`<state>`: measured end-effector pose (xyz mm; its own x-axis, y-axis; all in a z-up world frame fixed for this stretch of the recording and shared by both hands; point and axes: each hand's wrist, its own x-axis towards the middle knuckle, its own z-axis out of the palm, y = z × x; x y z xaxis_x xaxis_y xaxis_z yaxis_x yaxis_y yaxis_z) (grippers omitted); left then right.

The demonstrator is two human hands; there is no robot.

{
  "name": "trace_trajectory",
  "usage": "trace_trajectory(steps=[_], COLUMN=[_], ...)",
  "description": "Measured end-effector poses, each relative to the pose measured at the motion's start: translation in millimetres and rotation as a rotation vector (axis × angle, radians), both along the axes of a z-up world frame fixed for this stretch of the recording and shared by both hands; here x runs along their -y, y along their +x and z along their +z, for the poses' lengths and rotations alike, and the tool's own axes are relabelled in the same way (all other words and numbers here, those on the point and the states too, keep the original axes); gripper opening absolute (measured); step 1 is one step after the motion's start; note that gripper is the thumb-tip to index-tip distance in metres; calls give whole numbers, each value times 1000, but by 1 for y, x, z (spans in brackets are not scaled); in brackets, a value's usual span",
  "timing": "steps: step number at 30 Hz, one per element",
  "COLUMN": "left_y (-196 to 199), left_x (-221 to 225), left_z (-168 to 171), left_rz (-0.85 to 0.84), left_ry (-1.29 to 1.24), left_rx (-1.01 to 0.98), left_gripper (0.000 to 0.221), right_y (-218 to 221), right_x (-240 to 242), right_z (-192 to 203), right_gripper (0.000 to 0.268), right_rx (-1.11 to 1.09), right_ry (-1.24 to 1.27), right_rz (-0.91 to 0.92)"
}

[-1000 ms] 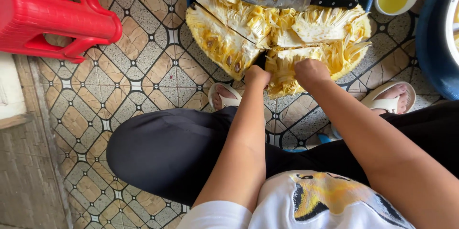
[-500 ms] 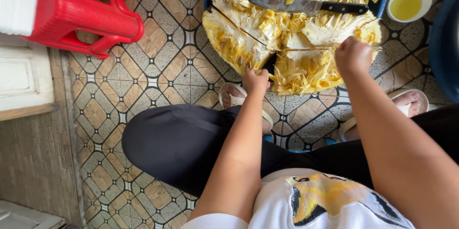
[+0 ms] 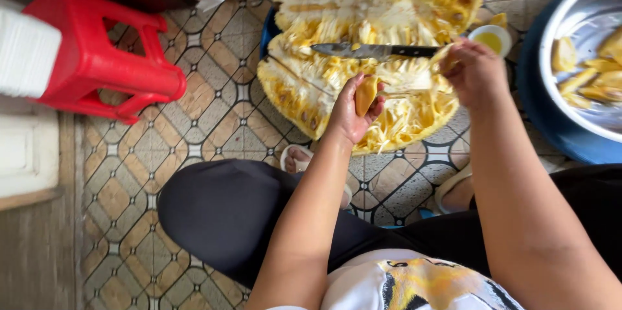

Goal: Extracting fruit pods from a large jackfruit using a knife and hands

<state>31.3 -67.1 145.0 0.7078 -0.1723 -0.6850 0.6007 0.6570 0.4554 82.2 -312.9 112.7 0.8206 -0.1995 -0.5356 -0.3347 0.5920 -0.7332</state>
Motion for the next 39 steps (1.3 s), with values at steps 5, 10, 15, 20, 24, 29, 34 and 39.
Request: trace_trajectory(steps=[5, 10, 15, 20, 24, 29, 34, 39], left_y=[-5, 1, 6, 3, 1, 5, 9, 2], left_x=[30, 46, 49, 39, 31, 16, 14, 19], left_z=[30, 26, 9, -5, 16, 27, 11, 10], left_rz=[-205, -233, -252, -281, -273, -227, -127, -55], left_ry=[15, -146, -136, 17, 68, -118, -274, 8], left_rx=[108, 70, -16, 15, 43, 103, 59, 152], left_gripper=[35, 32, 40, 43, 48, 40, 33, 34], right_y=[-21, -29, -51, -33, -24, -17, -27, -36], right_x=[131, 87, -18, -22, -27, -10, -19, -35], right_z=[12, 43, 136, 103, 77, 51, 66, 26], right_gripper=[65, 54, 41, 18, 12, 13, 16, 37], right_rx=[-124, -75, 229, 320, 310, 344, 187, 102], right_ry=[-899, -868, -518, -593, -903, -1227, -828, -1090], right_rz=[-374, 34, 629, 760, 791, 594, 661, 893])
